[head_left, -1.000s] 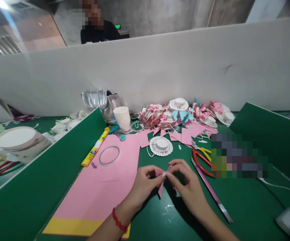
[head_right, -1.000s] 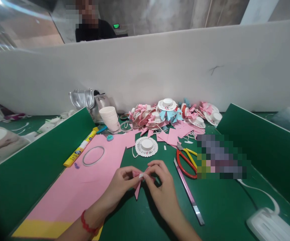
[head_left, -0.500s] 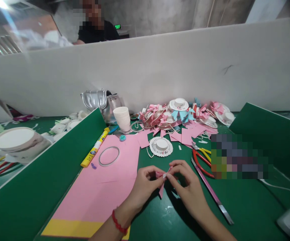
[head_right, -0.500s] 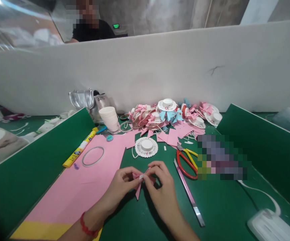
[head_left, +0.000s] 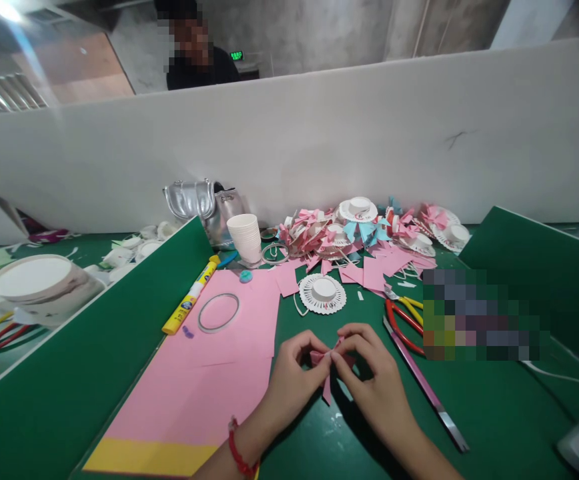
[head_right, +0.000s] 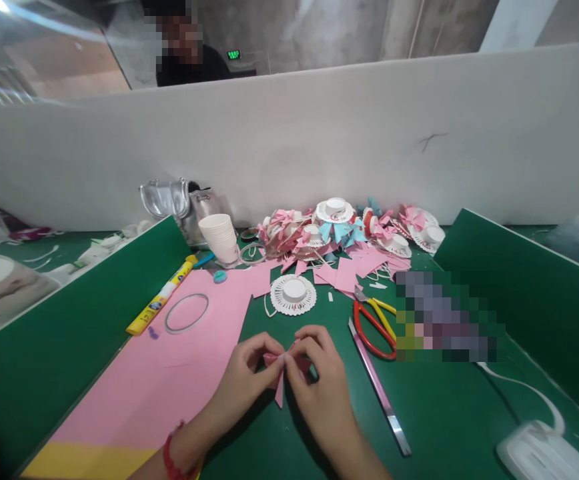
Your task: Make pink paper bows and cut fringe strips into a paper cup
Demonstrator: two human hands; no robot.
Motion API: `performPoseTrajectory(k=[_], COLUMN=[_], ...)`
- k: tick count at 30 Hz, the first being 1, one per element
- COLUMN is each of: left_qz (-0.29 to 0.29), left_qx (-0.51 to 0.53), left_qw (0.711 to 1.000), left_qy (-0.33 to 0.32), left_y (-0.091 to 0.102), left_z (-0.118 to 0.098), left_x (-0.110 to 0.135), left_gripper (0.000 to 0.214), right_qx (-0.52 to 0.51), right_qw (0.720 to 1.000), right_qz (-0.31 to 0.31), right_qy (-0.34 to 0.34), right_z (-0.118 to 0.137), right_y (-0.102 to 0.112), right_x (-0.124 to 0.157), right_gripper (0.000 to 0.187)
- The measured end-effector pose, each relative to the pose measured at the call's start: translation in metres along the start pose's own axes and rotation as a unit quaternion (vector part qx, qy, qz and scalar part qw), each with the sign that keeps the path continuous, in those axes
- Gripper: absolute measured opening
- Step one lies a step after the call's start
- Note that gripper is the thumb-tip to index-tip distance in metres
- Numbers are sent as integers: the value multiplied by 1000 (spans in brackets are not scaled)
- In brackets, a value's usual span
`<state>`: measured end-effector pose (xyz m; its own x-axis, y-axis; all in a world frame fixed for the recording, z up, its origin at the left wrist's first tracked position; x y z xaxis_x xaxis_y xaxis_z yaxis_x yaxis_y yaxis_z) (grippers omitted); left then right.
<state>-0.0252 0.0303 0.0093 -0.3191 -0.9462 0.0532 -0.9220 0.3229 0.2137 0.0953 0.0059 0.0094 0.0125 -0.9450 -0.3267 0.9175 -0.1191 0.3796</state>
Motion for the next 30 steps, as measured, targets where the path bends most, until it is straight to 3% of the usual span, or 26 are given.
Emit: performPoseTrajectory(k=[8, 15, 30], left_qz=[-19, -27, -15], left_qx=[-13, -29, -28], left_qw=[1000, 999, 999], left_qy=[-15, -30, -12], left_y=[1, -1, 2], left_z=[-2, -1, -3], left_x=[0, 1, 1], left_gripper=[13, 13, 10], right_qx=[0, -32, -91], right_qw=[1000, 997, 991], right_qz=[-31, -57, -39], right_qy=[-2, -43, -89], right_z=[3, -3, -7], right_y=[3, 5, -1], right_x=[0, 0, 3], right_gripper=[14, 15, 19])
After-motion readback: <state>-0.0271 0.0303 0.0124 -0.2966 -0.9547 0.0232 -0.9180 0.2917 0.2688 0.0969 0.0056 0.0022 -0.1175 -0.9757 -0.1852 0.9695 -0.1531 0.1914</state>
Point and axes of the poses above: each hand's wrist, its own x-axis away from the middle knuckle, its own y-axis out of the back of the hand, z = x × y, the point moved 4 cm from there along -x, towards the middle knuckle, and after that the axes turned 4 degrees about z, right-handed, at the moved point
